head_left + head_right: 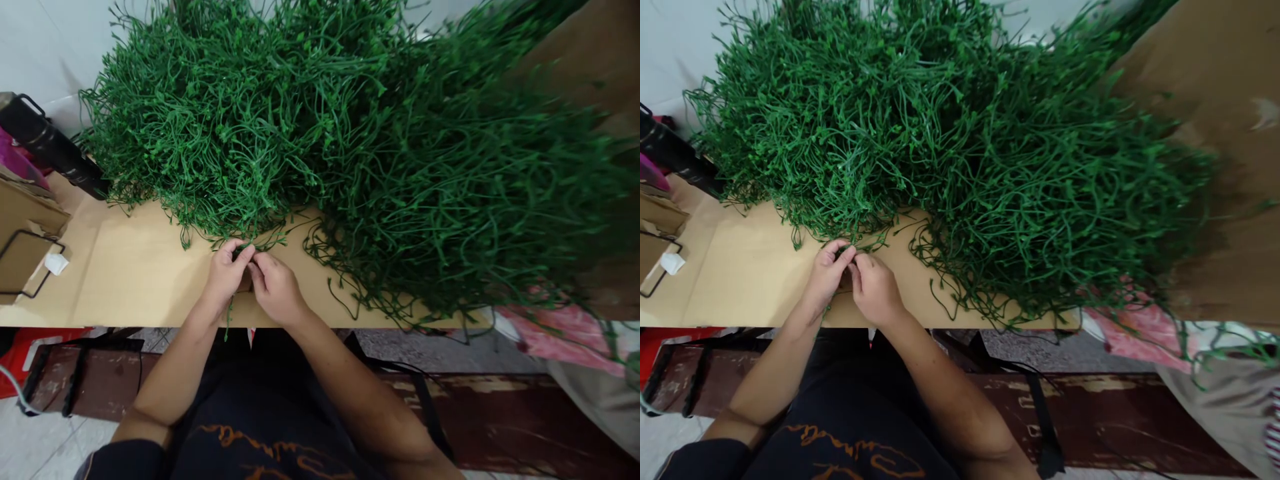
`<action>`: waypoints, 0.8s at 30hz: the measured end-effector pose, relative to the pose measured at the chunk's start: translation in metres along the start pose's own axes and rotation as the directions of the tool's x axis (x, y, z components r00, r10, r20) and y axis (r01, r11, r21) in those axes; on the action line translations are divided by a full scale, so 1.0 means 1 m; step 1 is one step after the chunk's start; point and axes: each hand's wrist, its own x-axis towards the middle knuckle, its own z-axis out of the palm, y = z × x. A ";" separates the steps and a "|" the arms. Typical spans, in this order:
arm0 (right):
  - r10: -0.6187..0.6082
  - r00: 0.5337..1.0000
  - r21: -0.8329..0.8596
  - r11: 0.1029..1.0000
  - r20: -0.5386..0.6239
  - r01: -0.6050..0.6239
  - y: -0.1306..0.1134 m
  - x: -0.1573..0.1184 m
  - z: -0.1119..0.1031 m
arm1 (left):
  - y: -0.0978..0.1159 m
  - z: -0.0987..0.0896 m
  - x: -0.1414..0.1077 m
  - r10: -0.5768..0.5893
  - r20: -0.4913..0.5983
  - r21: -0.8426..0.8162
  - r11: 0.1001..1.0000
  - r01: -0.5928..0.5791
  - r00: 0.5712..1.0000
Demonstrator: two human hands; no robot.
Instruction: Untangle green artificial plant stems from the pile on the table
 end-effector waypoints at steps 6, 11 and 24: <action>-0.077 0.997 -0.077 0.994 -0.007 0.076 0.002 -0.001 0.002 | -0.006 0.004 0.003 -0.013 -0.067 0.017 1.000 0.014 0.998; -0.189 0.982 -0.049 0.981 0.001 0.189 0.007 0.006 -0.004 | -0.003 0.008 0.000 -0.063 -0.108 -0.010 0.998 0.062 0.992; -0.569 0.818 0.270 0.802 0.079 0.532 -0.061 -0.026 -0.038 | 0.011 0.000 0.013 -0.159 -0.030 -0.123 0.980 0.154 0.987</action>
